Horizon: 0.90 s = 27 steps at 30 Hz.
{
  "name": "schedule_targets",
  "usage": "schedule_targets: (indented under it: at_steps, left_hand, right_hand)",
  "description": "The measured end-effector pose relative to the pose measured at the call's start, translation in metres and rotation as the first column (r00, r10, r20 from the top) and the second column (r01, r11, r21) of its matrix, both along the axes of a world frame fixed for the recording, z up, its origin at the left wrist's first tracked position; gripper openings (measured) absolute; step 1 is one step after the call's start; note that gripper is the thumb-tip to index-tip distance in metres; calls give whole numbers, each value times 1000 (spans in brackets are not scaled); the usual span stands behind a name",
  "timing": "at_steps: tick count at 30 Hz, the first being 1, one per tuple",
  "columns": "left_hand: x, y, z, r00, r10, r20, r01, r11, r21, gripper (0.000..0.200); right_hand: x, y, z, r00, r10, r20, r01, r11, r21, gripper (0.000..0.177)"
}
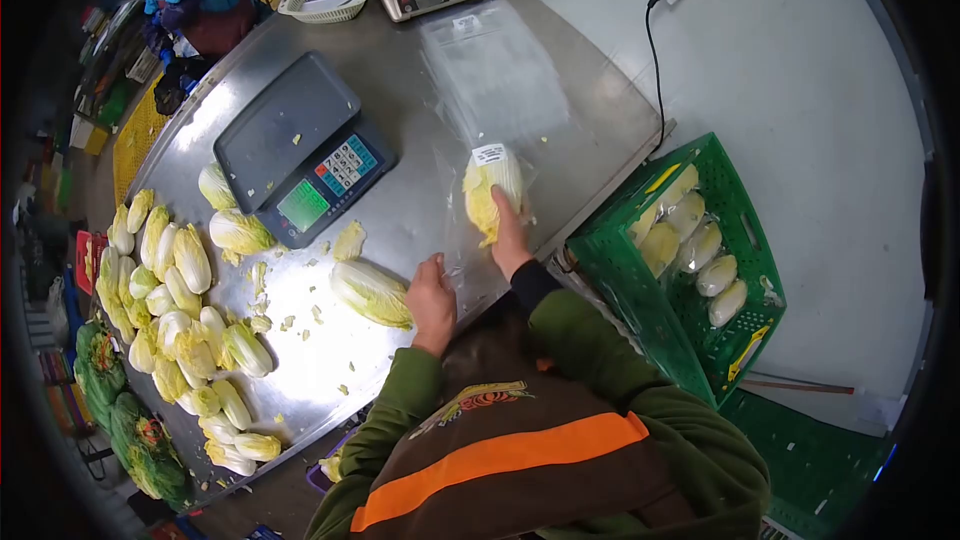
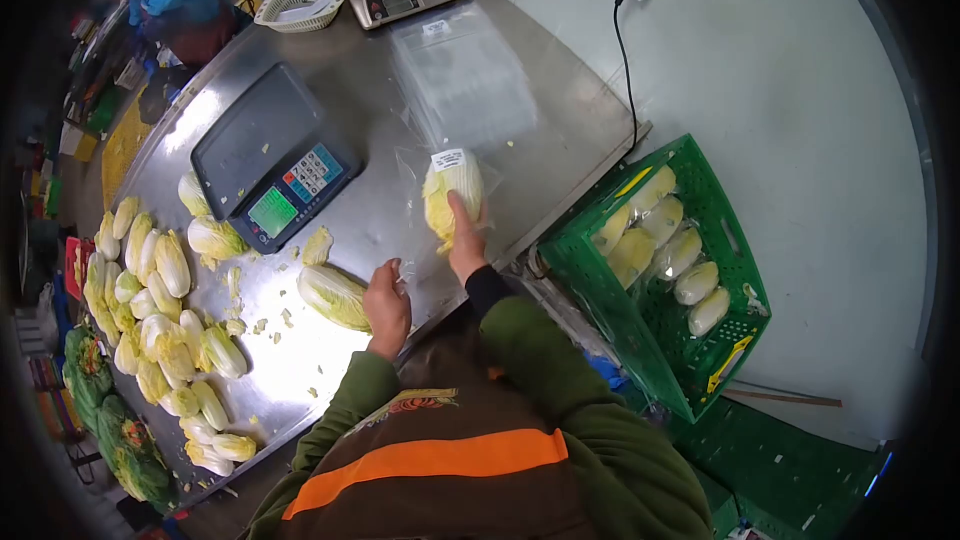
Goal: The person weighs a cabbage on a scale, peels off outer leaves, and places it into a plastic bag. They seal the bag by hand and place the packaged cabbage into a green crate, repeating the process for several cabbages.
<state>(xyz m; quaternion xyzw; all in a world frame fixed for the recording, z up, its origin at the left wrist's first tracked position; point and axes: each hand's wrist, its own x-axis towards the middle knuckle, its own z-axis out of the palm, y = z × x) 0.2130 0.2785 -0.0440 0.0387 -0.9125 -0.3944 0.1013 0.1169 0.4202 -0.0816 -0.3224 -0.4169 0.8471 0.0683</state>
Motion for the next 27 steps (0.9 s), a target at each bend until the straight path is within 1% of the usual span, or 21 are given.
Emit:
schedule_targets:
  at_steps: [2, 3, 4, 5, 6, 7, 8, 9, 10, 11, 13, 15, 17, 18, 19, 20, 21, 22, 23, 25, 27]
  left_hand:
    - [13, 5, -25, 998, -37, 48, 39, 998, -48, 19]
    - [17, 7, -35, 994, -70, 82, 77, 993, -90, 20]
    - [18, 6, -36, 982, -68, 175, 87, 991, -105, 23]
    - [16, 5, -29, 978, -81, 194, 104, 989, -109, 23]
    - [13, 3, -15, 983, -80, 165, 92, 993, -70, 24]
    - [10, 1, -3, 988, -74, 135, 78, 997, -28, 26]
    - [5, 0, 5, 986, -82, 148, 87, 996, -27, 26]
    - [1, -4, 10, 981, -166, 98, 178, 977, -117, 23]
    - [-3, -7, 15, 966, -254, 53, 260, 942, -211, 20]
    - [-4, -9, 18, 963, -262, 60, 268, 940, -212, 20]
    - [-5, -15, 21, 945, -306, 119, 328, 899, -291, 11]
    - [-1, -28, 11, 950, -282, 135, 312, 893, -324, 11]
    - [0, -41, 9, 918, -213, 335, 343, 851, -399, 16]
    - [1, -40, 10, 931, -186, 313, 319, 832, -454, 33]
    - [1, -36, 9, 930, -194, 313, 327, 825, -460, 33]
    - [-4, -27, 14, 940, -270, 210, 339, 810, -479, 38]
    - [-8, -17, 16, 933, -344, 105, 349, 795, -497, 44]
    - [-14, -5, 18, 921, -381, 78, 369, 791, -488, 31]
    - [-22, -3, 17, 919, -387, 78, 373, 787, -491, 31]
    - [-41, 1, 16, 923, -386, 6, 352, 836, -420, 14]
    - [-39, -2, 14, 927, -376, -20, 340, 860, -380, 9]
  right_hand:
    - [1, 12, -13, 999, -47, 11, 47, 999, -17, 72]
    - [6, 25, -38, 998, -57, 24, 58, 998, -22, 72]
    - [16, 42, -77, 976, 193, -101, -79, 744, 664, 66]
    - [30, 49, -100, 890, 456, -6, -34, 79, 996, 61]
    - [44, 40, -34, 934, 356, -25, -273, 757, 594, 59]
    - [55, 39, -43, 938, 346, -9, -275, 761, 587, 59]
    - [62, 41, -61, 947, 315, 61, -288, 751, 594, 64]
    - [68, 39, -51, 951, 282, 128, -301, 742, 599, 73]
    - [86, 42, -38, 930, 347, 119, -332, 657, 677, 69]
    - [100, 42, -26, 932, 340, 124, -331, 662, 672, 69]
    - [121, 43, -13, 864, 400, 307, -465, 399, 790, 67]
    - [130, 37, 2, 880, 395, 264, -429, 421, 799, 67]
    - [128, 33, 15, 897, 431, 95, -222, 254, 941, 68]
    - [127, 29, 21, 902, 423, 89, -216, 263, 940, 68]
    - [127, 25, 26, 896, 423, 133, -200, 120, 972, 68]
    - [128, 21, 29, 892, 416, 180, -185, -27, 982, 68]
    - [129, 19, 29, 896, 406, 177, -185, -21, 982, 68]
    - [131, 18, 30, 886, 390, 250, -211, -141, 967, 66]
    - [131, 18, 29, 873, 367, 321, -236, -259, 937, 64]
    - [114, 43, 11, 936, 253, 243, -158, -313, 937, 60]
    - [107, 57, 47, 922, 304, 238, -135, -322, 937, 57]
